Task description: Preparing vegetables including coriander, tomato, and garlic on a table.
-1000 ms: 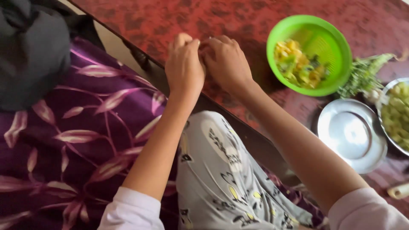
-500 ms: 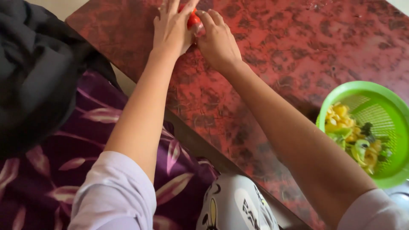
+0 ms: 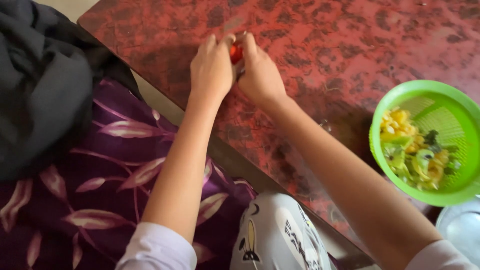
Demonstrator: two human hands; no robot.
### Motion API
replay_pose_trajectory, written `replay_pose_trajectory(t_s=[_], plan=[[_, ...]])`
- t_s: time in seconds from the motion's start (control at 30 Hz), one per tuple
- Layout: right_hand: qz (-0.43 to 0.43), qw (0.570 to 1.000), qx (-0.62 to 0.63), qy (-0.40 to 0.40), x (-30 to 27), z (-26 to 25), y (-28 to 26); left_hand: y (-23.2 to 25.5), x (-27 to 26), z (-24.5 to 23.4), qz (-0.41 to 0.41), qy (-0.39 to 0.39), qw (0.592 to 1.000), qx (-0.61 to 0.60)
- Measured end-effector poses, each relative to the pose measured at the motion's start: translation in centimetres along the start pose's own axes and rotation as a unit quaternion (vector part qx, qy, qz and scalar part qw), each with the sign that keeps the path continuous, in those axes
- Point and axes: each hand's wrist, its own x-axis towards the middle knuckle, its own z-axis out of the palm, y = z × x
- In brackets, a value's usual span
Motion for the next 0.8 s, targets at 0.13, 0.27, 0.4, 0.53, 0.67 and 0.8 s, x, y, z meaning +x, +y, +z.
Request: replay_pose_trajectory(t_s=[0.13, 0.27, 0.4, 0.53, 0.67, 0.8], plan=[[0.028, 0.999, 0.026, -0.031, -4.9, -2.8, -2.3, 4.1, -4.3, -2.1, -0.043, -0.027, 0.999, 0.0], [0.042, 0.996, 0.065, -0.036, -9.9, -5.7, -4.6, 8.5, -8.1, -5.3, -0.152, -0.134, 0.978, -0.052], [0.032, 0.992, 0.118, 0.003, -15.5, -10.3, -7.1, 13.6, -10.8, -9.3, -0.161, -0.195, 0.965, -0.073], [0.099, 0.993, 0.066, -0.001, -20.9, -15.2, -8.1, 18.3, -12.9, -10.4, -0.131, -0.275, 0.948, -0.094], [0.117, 0.982, 0.15, 0.009, -27.1, -19.7, -5.8, 24.6, -15.1, -10.1, -0.11, -0.359, 0.919, -0.122], [0.295, 0.954, 0.058, 0.008, -32.4, -25.4, -6.1, 31.1, -17.5, -7.5, -0.06, -0.389, 0.91, -0.131]])
